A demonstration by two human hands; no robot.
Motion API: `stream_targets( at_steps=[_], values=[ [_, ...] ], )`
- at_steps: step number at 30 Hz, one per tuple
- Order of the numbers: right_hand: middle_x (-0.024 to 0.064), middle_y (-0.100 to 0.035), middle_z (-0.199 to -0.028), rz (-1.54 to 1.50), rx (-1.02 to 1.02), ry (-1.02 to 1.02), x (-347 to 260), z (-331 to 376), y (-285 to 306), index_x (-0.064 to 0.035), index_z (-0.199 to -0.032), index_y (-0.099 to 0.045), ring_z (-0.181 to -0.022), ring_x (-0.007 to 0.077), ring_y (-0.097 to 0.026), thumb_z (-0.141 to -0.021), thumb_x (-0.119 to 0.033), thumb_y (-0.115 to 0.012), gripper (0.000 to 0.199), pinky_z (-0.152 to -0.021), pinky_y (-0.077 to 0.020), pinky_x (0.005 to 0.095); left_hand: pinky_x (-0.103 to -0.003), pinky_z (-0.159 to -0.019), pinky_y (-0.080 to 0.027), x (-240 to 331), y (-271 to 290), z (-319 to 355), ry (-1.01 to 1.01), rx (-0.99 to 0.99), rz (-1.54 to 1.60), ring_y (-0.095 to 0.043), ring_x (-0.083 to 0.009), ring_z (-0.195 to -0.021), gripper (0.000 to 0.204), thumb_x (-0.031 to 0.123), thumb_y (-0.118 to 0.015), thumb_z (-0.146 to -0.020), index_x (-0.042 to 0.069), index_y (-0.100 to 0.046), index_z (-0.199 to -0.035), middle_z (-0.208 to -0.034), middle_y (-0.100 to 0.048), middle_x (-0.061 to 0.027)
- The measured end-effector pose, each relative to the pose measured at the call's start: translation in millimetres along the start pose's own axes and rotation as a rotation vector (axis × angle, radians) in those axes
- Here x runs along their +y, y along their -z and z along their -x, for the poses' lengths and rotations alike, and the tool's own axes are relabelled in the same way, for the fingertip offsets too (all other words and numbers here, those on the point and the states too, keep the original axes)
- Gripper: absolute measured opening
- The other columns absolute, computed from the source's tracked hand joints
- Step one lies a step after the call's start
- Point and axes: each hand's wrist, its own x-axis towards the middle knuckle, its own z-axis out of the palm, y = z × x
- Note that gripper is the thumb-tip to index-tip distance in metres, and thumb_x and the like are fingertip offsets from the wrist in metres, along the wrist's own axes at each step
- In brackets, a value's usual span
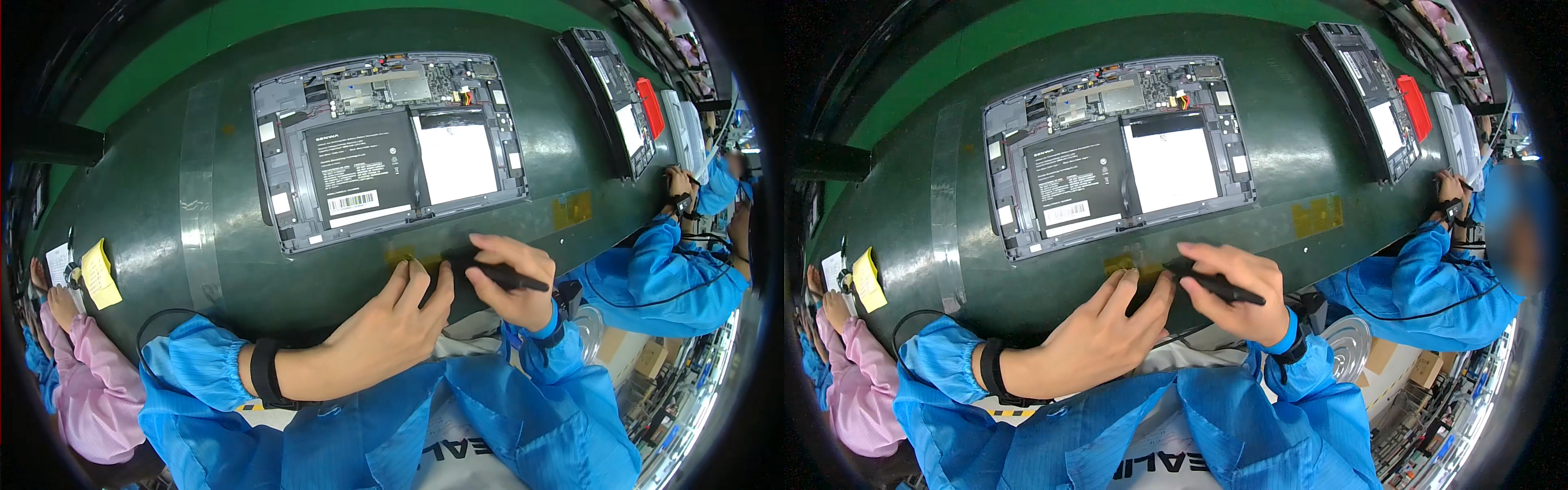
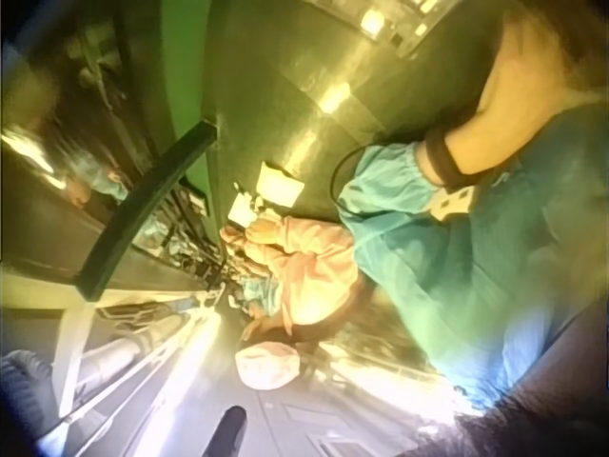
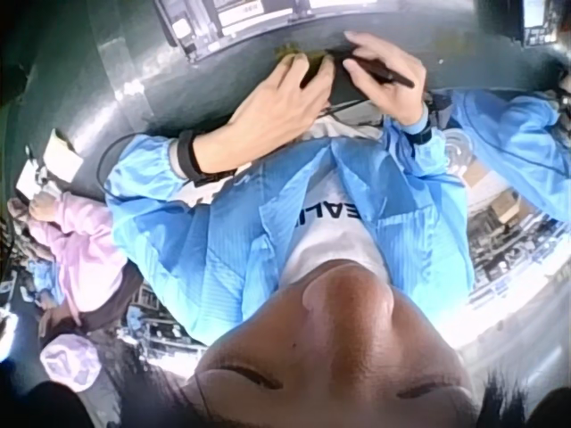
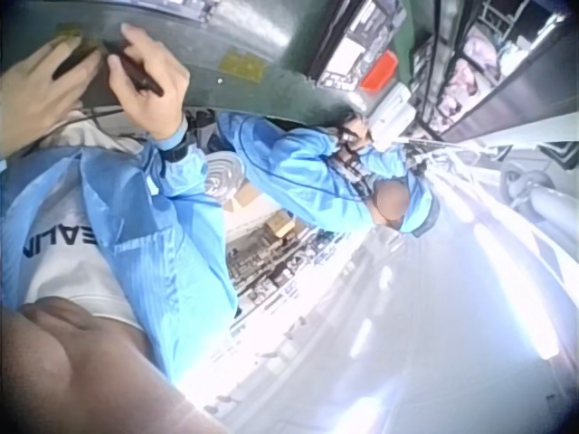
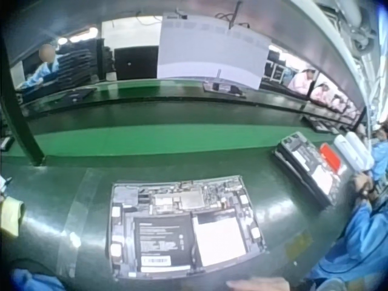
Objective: The person assembles tablet components by hand, placing a battery and a circuit board into a tablet, then inspects the assembled tablet with a probe and tweezers.
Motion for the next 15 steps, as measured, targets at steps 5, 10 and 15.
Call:
stream_targets(
  at_steps=[5, 10, 15],
  values=[
    [0.0154, -0.075, -0.088, -0.033, 0.08, 0.107, -1, 1, 18, 0.0022, -0.108, -0.074, -0.07, 0.0214, -0.071, -0.077, 0.001, -0.084, 0.032, -0.062, -0.0539, 0.0296, -0.041, -0.099, -0.054, -7, 5, -1, -0.015, 0.009, 0.006, -0.057, -0.0386, -0.108, 0.042, 0.031, -0.063, -0.094, -0.003, -0.072, -0.116, -0.134, -0.058, -0.0189],
    [0.0131, -0.073, -0.084, -0.422, 0.129, 0.004, 12, -38, 51, 0.0017, -0.092, -0.07, -0.08, 0.0202, -0.07, -0.073, -0.001, -0.091, 0.028, -0.07, -0.0538, 0.032, -0.028, -0.075, -0.05, -25, 21, -4, -0.192, 0.224, 0.052, -0.056, -0.0192, -0.089, 0.026, 0.027, -0.064, -0.086, 0.003, -0.07, -0.096, -0.113, -0.064, -0.0096],
    [0.0081, -0.072, -0.092, -0.341, -0.017, 0.115, 34, -108, 57, -0.0001, -0.099, -0.074, -0.082, 0.0166, -0.066, -0.077, -0.003, -0.088, 0.026, -0.075, -0.0512, 0.0306, -0.033, -0.065, -0.048, -98, 42, -9, -0.099, 0.36, 0.248, -0.056, -0.0219, -0.079, 0.036, 0.023, -0.077, -0.075, 0.008, -0.073, -0.108, -0.098, -0.062, -0.0052]
  ],
)
